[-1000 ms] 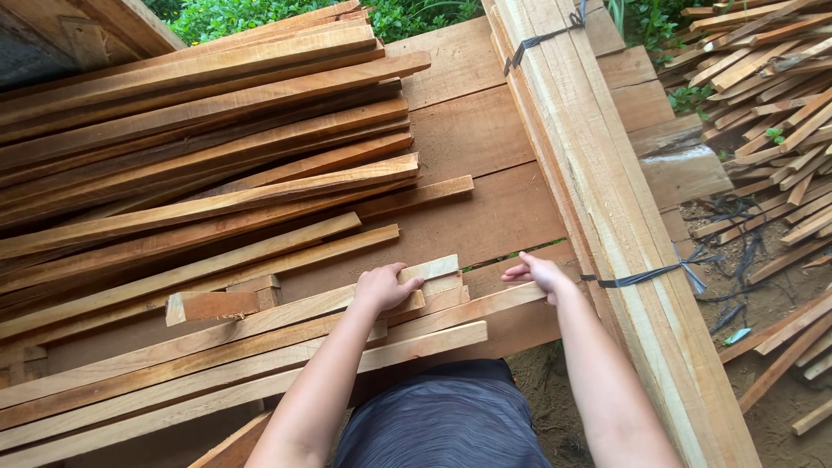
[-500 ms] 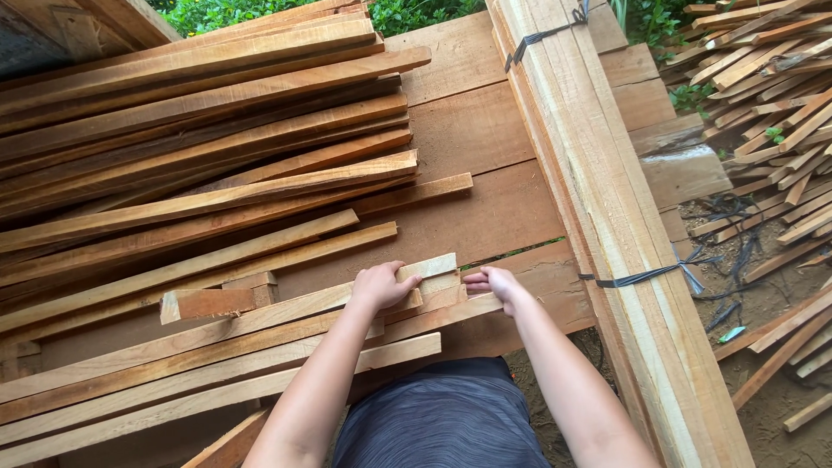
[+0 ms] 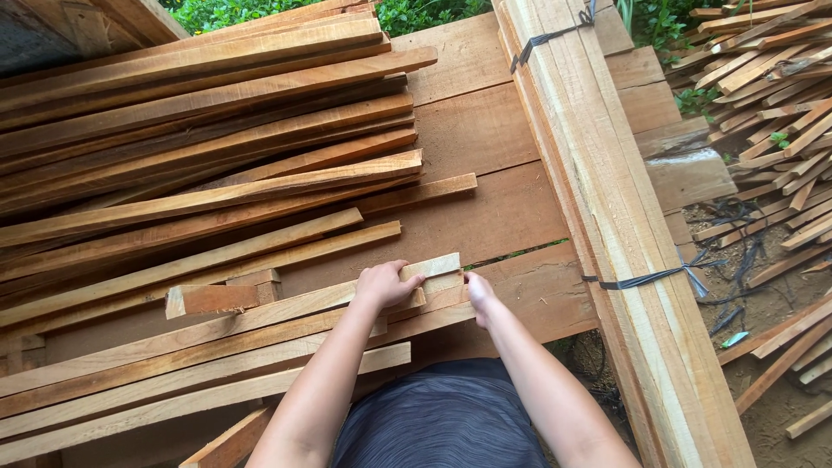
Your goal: The person stacks thin wooden planks on a wooden workbench, aligning them by hand. They then use a black strap to tie the stack of planks together, securing it with a knot.
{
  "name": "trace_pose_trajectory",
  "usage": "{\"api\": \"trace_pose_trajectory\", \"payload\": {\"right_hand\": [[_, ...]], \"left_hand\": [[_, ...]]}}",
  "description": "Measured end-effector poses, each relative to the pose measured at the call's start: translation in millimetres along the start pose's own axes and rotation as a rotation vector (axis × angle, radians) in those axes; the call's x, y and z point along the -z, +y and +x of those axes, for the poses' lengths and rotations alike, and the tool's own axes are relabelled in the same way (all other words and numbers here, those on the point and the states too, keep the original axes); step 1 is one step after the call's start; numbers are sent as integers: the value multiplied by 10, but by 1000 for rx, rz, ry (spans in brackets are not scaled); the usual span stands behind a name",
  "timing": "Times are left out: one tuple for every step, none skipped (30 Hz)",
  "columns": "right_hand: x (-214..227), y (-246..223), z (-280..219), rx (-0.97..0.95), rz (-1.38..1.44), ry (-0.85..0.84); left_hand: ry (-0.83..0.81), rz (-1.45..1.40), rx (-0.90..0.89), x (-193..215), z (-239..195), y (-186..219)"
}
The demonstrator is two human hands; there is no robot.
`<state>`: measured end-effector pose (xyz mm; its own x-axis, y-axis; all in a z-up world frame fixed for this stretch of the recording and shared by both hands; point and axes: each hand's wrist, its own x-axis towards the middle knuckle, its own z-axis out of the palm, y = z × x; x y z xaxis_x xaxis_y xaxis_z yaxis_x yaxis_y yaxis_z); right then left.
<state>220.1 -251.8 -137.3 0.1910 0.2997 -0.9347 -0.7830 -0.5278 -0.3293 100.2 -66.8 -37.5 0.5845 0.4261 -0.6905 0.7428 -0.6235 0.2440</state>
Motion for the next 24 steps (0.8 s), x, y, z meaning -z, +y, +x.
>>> {"api": "trace_pose_trajectory", "payload": {"right_hand": [[-11,9,7,1,0,1],[-20,17,14,19,-6,17],[-25,34,18,36,-12,34],[-34,47,19,36,-11,36],[-44,52,24,47,-78,73],[-55,56,28,57,-145,111],[-27,74,70,57,-147,111],[-1,93,111,81,-157,73],[10,107,157,106,-168,33],[60,83,160,107,-170,31],[93,58,170,88,-152,-41],[126,33,180,69,-133,-112],[150,48,312,71,-136,-116],[177,60,447,77,-21,-162],[206,93,576,81,99,-206],[159,77,515,80,101,-208],[95,41,462,107,24,-131],[32,4,410,133,-53,-54],[-11,-26,350,132,-50,-55],[-50,-58,293,99,-83,-45],[-32,-89,227,66,-114,-25],[8,-66,252,64,-109,-17],[3,-54,289,73,-108,-7],[-6,-40,325,81,-107,4]], "left_hand": [[0,-1,-1,7,-4,0],[-3,1,0,13,-8,0],[-8,2,1,14,-16,2],[-9,2,-1,26,-24,9],[-16,1,4,42,-28,17],[-23,0,10,59,-31,23],[-22,-2,10,53,-27,24],[-22,-6,7,47,-25,22],[-21,-8,5,50,-23,10],[-19,-9,7,66,-40,26],[-27,-14,13,89,-60,29],[-35,-18,18,112,-79,33],[-32,-19,22,99,-65,23],[-22,-28,30,85,-47,16],[-16,-35,36,65,-31,9],[-16,-32,38,60,-38,17],[-30,-31,41,74,-36,17],[-43,-30,45,88,-32,17],[-45,-28,46,87,-21,-8],[-47,-31,46,84,-6,-31],[-53,-35,37,60,26,-9],[-59,-33,29,30,53,15],[-58,-31,29,19,70,3],[-57,-28,28,8,84,-11]]}}
